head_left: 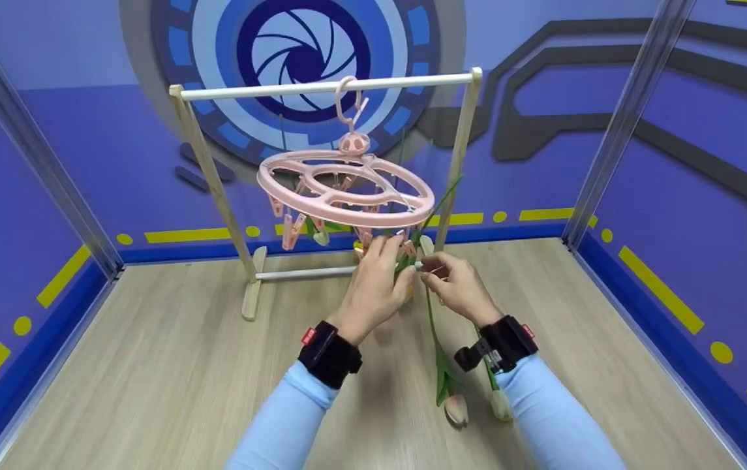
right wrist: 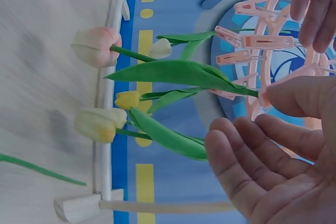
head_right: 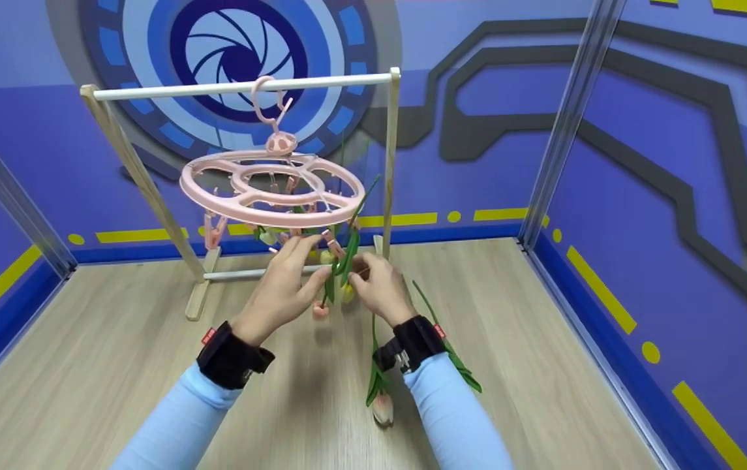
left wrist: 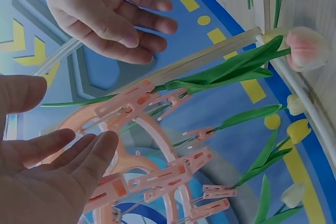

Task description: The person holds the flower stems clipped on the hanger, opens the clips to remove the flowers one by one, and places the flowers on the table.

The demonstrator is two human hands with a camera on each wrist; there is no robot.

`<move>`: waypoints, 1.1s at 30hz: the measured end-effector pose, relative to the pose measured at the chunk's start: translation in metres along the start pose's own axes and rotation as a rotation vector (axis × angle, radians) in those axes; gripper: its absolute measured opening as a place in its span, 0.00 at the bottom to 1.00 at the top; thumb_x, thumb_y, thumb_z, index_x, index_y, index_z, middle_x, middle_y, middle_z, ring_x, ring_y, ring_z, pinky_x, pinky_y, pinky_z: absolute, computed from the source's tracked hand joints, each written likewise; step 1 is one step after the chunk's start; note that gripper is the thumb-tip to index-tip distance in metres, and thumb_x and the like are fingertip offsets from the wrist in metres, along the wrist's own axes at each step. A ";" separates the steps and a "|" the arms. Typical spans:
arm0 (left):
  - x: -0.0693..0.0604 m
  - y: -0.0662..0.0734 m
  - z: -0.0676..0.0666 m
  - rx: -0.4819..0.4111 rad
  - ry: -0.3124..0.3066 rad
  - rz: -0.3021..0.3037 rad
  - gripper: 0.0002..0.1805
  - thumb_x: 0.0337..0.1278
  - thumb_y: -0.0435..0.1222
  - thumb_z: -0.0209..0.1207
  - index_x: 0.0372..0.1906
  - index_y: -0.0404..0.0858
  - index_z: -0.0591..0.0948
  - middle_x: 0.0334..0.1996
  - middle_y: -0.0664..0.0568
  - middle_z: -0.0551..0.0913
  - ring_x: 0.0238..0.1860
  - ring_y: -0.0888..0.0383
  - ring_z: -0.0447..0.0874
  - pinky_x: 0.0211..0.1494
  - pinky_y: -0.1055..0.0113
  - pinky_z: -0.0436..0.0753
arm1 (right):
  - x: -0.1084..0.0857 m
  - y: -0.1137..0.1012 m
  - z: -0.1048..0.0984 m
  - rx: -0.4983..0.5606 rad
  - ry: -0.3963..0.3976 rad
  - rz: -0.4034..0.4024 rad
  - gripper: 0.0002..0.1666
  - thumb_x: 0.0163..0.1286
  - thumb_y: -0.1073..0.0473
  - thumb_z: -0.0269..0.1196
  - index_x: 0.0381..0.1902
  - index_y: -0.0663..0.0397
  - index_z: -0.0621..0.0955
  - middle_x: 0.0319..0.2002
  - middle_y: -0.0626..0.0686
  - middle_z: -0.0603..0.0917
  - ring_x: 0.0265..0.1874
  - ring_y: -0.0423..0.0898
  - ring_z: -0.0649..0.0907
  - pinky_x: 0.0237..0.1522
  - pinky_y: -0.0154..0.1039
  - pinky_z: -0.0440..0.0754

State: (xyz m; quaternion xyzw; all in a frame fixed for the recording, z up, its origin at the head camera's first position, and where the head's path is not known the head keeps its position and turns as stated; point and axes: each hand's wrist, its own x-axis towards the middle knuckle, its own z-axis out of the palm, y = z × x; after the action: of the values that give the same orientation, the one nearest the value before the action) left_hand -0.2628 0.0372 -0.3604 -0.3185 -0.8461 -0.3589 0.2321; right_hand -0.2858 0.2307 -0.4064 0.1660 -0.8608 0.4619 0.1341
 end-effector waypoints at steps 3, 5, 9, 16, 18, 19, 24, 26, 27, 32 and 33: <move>0.004 -0.004 0.002 -0.026 0.039 -0.008 0.26 0.66 0.30 0.63 0.66 0.25 0.73 0.59 0.34 0.78 0.61 0.41 0.78 0.64 0.48 0.77 | 0.002 0.003 0.007 0.035 0.023 -0.024 0.16 0.72 0.69 0.63 0.56 0.69 0.82 0.47 0.63 0.87 0.43 0.57 0.87 0.48 0.53 0.85; 0.006 -0.006 0.003 -0.049 0.062 -0.023 0.27 0.66 0.30 0.63 0.67 0.27 0.73 0.62 0.34 0.78 0.64 0.41 0.77 0.67 0.48 0.75 | 0.003 0.004 0.013 0.065 0.040 -0.029 0.16 0.72 0.70 0.64 0.56 0.68 0.82 0.49 0.63 0.87 0.45 0.58 0.87 0.50 0.53 0.85; 0.010 -0.011 0.005 -0.072 0.115 -0.051 0.28 0.66 0.30 0.63 0.69 0.28 0.73 0.65 0.33 0.76 0.67 0.41 0.75 0.69 0.46 0.73 | 0.005 0.005 0.022 0.128 0.060 -0.034 0.19 0.70 0.71 0.63 0.59 0.68 0.80 0.53 0.64 0.86 0.48 0.60 0.88 0.51 0.55 0.85; 0.014 -0.015 0.009 -0.058 0.131 -0.091 0.18 0.68 0.30 0.61 0.59 0.24 0.79 0.55 0.33 0.82 0.58 0.39 0.80 0.62 0.46 0.76 | 0.010 0.002 0.033 0.146 0.046 0.007 0.24 0.70 0.69 0.63 0.63 0.63 0.79 0.57 0.63 0.84 0.51 0.60 0.87 0.55 0.55 0.84; 0.015 -0.016 0.009 -0.064 0.108 -0.117 0.17 0.70 0.30 0.60 0.57 0.24 0.80 0.53 0.33 0.83 0.56 0.40 0.81 0.62 0.47 0.75 | 0.011 0.002 0.036 0.148 0.038 0.013 0.25 0.70 0.68 0.63 0.64 0.62 0.78 0.58 0.61 0.84 0.51 0.59 0.86 0.55 0.54 0.84; 0.015 -0.016 0.009 -0.070 0.097 -0.130 0.17 0.70 0.31 0.59 0.57 0.25 0.80 0.52 0.34 0.83 0.55 0.40 0.81 0.64 0.47 0.74 | 0.011 0.002 0.037 0.149 0.034 0.018 0.25 0.70 0.68 0.63 0.65 0.61 0.78 0.58 0.61 0.84 0.52 0.58 0.86 0.55 0.53 0.84; 0.017 -0.018 0.009 -0.122 0.066 -0.182 0.19 0.72 0.31 0.59 0.63 0.29 0.79 0.54 0.38 0.83 0.54 0.44 0.83 0.68 0.49 0.72 | 0.011 0.000 0.040 0.168 0.019 0.012 0.26 0.71 0.69 0.64 0.66 0.61 0.77 0.58 0.61 0.83 0.51 0.57 0.86 0.55 0.53 0.84; 0.017 -0.019 0.008 -0.139 0.075 -0.185 0.20 0.71 0.31 0.60 0.64 0.31 0.79 0.54 0.39 0.83 0.54 0.45 0.84 0.64 0.50 0.77 | 0.011 -0.002 0.041 0.174 0.015 -0.004 0.26 0.71 0.70 0.63 0.66 0.62 0.77 0.58 0.62 0.83 0.52 0.58 0.86 0.54 0.54 0.84; 0.017 -0.019 0.008 -0.148 0.081 -0.185 0.19 0.70 0.31 0.60 0.63 0.31 0.80 0.53 0.39 0.83 0.52 0.45 0.84 0.60 0.50 0.79 | 0.011 -0.002 0.041 0.173 0.015 -0.012 0.25 0.71 0.70 0.63 0.65 0.62 0.77 0.58 0.62 0.83 0.52 0.59 0.86 0.54 0.54 0.85; 0.018 -0.019 0.007 -0.162 0.101 -0.178 0.17 0.68 0.31 0.63 0.58 0.31 0.83 0.51 0.40 0.83 0.50 0.46 0.85 0.54 0.54 0.83 | 0.010 -0.005 0.041 0.165 0.010 -0.036 0.25 0.70 0.68 0.63 0.65 0.63 0.77 0.56 0.62 0.84 0.50 0.58 0.87 0.52 0.54 0.85; 0.018 -0.019 0.007 -0.162 0.100 -0.180 0.16 0.67 0.31 0.64 0.57 0.31 0.83 0.51 0.40 0.83 0.50 0.47 0.85 0.53 0.55 0.83 | 0.010 -0.005 0.041 0.167 0.009 -0.039 0.25 0.70 0.68 0.63 0.64 0.63 0.78 0.56 0.62 0.84 0.50 0.58 0.87 0.52 0.54 0.85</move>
State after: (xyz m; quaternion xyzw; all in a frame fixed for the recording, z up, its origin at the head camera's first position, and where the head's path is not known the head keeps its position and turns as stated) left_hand -0.2895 0.0389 -0.3627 -0.2408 -0.8269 -0.4607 0.2146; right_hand -0.2964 0.1921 -0.4204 0.1912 -0.8154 0.5302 0.1326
